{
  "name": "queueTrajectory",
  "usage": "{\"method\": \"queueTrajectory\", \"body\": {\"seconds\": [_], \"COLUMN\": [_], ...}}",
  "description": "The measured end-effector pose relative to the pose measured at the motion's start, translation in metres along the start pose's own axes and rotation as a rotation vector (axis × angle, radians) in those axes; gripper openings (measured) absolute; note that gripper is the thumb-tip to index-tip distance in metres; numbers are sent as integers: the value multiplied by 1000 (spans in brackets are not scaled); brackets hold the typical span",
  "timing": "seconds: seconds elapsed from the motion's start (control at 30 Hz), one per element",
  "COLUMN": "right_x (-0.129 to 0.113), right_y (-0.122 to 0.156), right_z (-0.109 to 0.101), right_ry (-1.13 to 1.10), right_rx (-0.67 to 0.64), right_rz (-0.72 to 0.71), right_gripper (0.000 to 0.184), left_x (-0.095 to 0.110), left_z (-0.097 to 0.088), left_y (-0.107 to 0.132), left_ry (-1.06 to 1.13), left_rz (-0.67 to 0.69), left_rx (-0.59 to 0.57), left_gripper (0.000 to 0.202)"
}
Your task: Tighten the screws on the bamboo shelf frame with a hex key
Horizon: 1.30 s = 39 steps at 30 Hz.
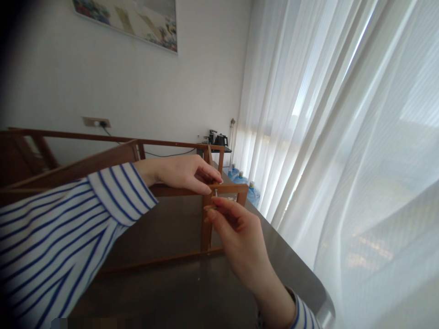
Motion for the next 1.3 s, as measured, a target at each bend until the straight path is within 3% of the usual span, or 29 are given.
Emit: {"method": "queueTrajectory", "body": {"seconds": [0.17, 0.27, 0.43, 0.53, 0.7, 0.9, 1.0, 1.1, 1.3], "right_x": [-10, -17, -20, -18, -12, -2, 1, -1, -13], "right_y": [-4, -9, -11, -8, -8, -12, -10, -8, -8], "right_z": [-14, -20, -15, -8, -2, -3, -4, -9, -25], "right_ry": [546, 759, 886, 803, 471, -13, -70, 198, 993], "right_rx": [-130, -163, -195, -112, 56, 68, 57, 61, 18], "right_rz": [-390, -608, -717, -643, -317, -57, -23, -173, -807], "right_gripper": [22, 19, 16, 14, 21, 20, 21, 16, 12], "left_x": [-1, 0, 1, 2, 4, 3, 3, 2, 2], "left_z": [0, -1, -1, -1, -1, -1, -1, -1, -1], "left_y": [0, 0, 0, 1, 2, 2, 2, 1, 1], "left_ry": [13, 19, 13, 16, 17, 25, 19, 9, 6], "left_rz": [5, 14, 10, 9, 10, 17, 3, -2, -7], "left_rx": [-2, -14, -8, -8, -19, -21, -13, -5, -3], "left_gripper": [42, 42, 41, 40, 38, 39, 41, 41, 41]}}
Point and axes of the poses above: each hand's wrist, its own y-axis away from the middle knuckle, its own z-axis out of the palm, x = y × z, the point moved 1 cm from there along -y, towards the middle knuckle, and after that the axes turned 5 degrees about -y, right-handed, at the moved point
